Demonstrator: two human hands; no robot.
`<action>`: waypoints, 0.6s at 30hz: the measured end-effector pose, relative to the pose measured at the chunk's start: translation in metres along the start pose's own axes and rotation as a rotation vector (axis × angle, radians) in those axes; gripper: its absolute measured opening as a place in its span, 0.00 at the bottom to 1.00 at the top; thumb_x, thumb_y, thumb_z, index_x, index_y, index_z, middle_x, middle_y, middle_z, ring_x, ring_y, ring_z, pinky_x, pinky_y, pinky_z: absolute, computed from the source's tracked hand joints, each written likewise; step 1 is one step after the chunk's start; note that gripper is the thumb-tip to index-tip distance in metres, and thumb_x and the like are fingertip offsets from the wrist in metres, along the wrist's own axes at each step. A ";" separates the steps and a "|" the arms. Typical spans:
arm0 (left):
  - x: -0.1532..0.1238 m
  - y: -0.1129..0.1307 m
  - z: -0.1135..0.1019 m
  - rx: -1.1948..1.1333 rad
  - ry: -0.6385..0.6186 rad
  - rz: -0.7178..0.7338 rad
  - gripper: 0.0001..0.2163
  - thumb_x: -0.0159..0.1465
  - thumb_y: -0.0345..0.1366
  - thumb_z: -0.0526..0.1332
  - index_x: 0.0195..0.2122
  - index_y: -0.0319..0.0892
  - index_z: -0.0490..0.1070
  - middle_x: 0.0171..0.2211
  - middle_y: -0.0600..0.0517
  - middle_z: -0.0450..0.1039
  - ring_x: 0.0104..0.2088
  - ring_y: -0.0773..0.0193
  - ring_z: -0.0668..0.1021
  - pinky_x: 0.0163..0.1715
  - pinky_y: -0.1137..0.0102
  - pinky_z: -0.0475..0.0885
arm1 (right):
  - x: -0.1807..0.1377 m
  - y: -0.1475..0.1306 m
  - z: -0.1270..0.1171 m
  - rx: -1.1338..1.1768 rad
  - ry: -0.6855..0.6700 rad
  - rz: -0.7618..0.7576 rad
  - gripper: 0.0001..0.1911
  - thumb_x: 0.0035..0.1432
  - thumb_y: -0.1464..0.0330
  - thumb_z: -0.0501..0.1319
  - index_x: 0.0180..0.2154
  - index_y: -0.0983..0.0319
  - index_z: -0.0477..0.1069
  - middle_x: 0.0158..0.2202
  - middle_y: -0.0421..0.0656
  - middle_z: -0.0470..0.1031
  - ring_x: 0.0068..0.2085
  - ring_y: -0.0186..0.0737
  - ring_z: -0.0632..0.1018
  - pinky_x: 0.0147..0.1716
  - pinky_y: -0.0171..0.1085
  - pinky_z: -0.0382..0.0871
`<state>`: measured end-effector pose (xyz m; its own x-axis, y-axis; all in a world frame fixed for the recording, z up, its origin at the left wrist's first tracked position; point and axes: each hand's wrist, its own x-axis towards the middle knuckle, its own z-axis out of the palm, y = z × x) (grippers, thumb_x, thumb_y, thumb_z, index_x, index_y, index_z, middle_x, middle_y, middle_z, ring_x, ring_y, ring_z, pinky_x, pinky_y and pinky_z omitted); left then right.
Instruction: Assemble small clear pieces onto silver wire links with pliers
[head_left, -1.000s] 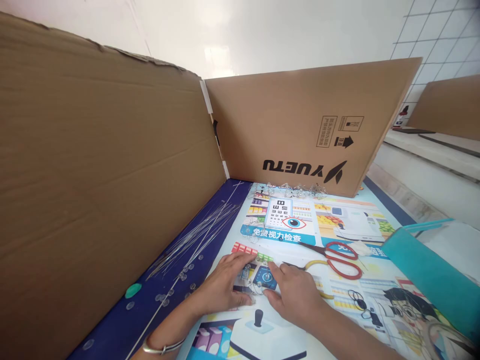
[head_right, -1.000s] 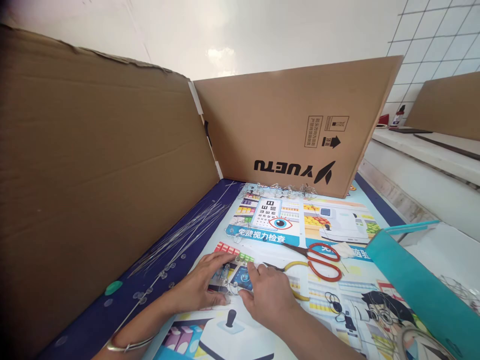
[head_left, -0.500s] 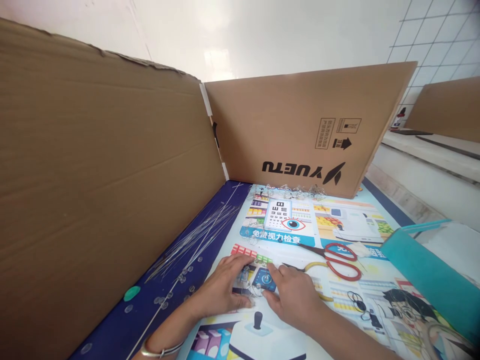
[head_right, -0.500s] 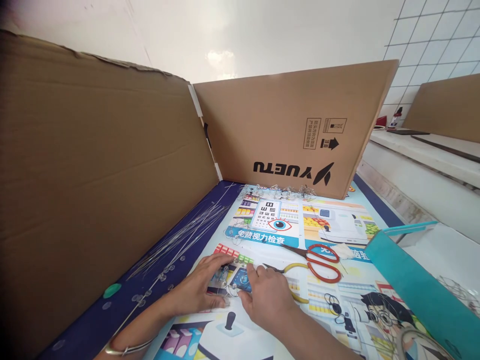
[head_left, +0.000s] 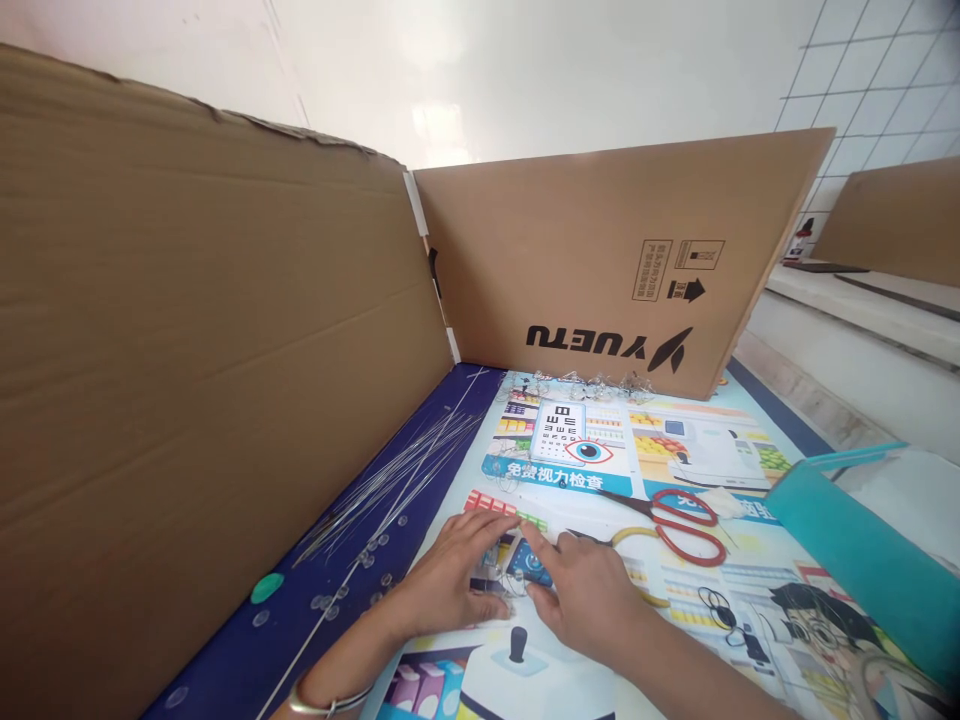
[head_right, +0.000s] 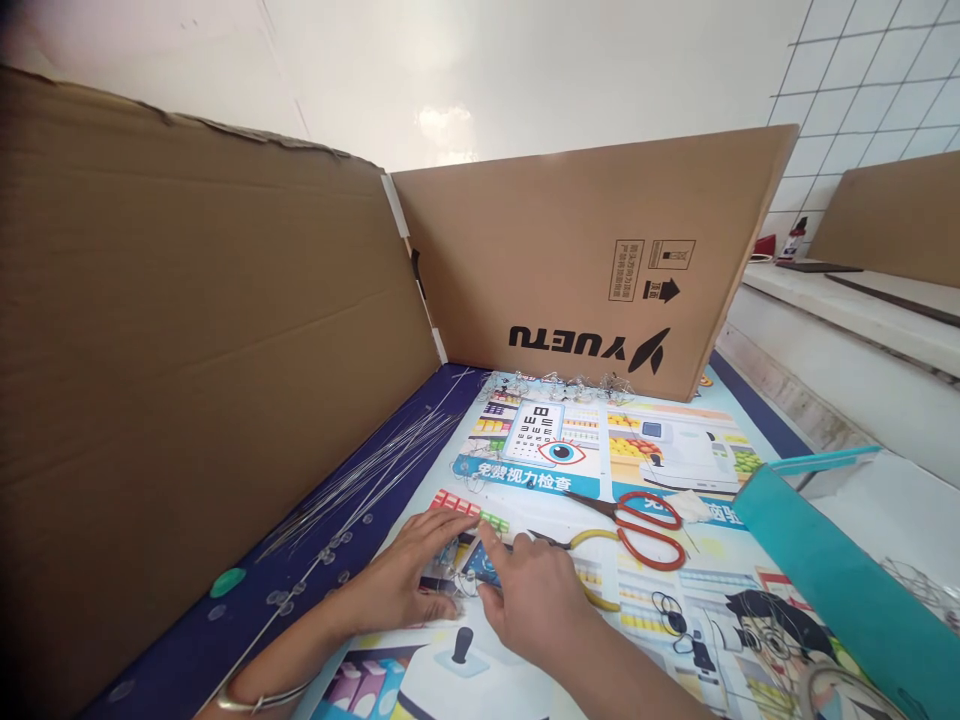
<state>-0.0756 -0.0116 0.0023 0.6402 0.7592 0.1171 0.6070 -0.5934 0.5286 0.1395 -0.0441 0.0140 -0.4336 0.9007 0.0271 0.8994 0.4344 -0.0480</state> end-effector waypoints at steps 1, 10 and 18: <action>0.000 0.000 0.000 -0.003 0.005 -0.001 0.40 0.48 0.47 0.67 0.60 0.51 0.50 0.56 0.47 0.57 0.55 0.49 0.59 0.54 0.54 0.54 | 0.001 0.000 -0.001 -0.008 -0.002 -0.005 0.31 0.57 0.56 0.48 0.61 0.52 0.45 0.34 0.46 0.70 0.32 0.46 0.72 0.29 0.40 0.61; 0.000 0.003 -0.001 0.001 0.015 -0.008 0.39 0.48 0.46 0.67 0.59 0.50 0.51 0.55 0.47 0.58 0.55 0.49 0.60 0.54 0.55 0.54 | 0.002 0.000 -0.002 -0.014 -0.005 0.003 0.30 0.57 0.55 0.47 0.60 0.51 0.45 0.34 0.46 0.70 0.32 0.46 0.72 0.29 0.40 0.61; -0.002 0.002 0.000 -0.004 0.029 -0.013 0.38 0.47 0.45 0.68 0.58 0.49 0.52 0.55 0.47 0.58 0.54 0.51 0.60 0.54 0.57 0.56 | 0.001 0.000 -0.002 -0.003 -0.019 0.008 0.29 0.57 0.55 0.47 0.59 0.52 0.48 0.35 0.47 0.70 0.32 0.47 0.72 0.29 0.40 0.61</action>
<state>-0.0757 -0.0138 0.0031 0.6184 0.7742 0.1349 0.6132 -0.5828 0.5332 0.1389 -0.0438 0.0158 -0.4269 0.9043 0.0078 0.9032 0.4268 -0.0448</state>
